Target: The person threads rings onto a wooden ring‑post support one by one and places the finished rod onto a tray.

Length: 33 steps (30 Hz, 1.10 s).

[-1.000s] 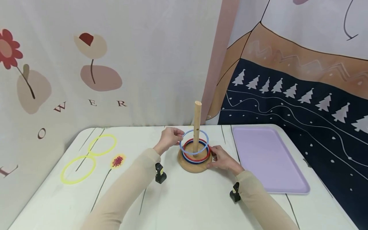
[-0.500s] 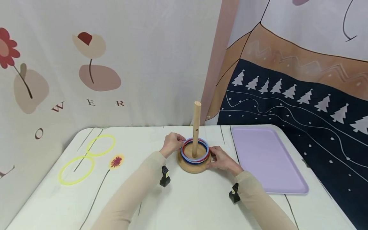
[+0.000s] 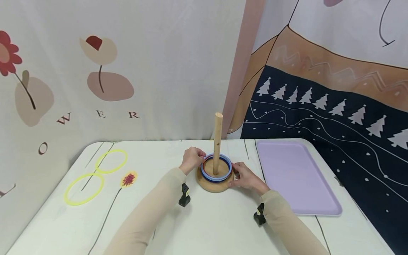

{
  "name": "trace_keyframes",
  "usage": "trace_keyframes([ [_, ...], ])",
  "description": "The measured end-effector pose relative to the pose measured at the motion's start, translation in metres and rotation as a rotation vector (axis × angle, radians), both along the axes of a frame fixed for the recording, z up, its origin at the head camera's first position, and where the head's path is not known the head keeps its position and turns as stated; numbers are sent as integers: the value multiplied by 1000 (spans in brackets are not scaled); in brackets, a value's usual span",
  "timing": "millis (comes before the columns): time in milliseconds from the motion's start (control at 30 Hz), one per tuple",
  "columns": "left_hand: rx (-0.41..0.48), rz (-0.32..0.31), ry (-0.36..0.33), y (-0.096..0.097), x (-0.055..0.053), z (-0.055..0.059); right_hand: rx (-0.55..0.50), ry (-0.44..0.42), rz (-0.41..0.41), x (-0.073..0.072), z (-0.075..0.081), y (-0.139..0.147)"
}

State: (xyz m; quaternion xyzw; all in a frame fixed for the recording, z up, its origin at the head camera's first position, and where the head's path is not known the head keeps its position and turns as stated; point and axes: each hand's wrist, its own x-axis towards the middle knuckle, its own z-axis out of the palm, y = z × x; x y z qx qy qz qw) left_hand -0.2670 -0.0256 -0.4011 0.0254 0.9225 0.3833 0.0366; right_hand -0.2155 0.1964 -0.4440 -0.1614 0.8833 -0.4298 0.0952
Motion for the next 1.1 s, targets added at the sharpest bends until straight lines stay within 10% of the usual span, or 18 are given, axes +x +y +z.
trace_keyframes([
  [733,146,-7,-101,-10,4,-3,29,7,6,0,0,-2],
  [1100,265,-18,-120,-53,6,-2,25,-17,-11,1,1,-2],
])
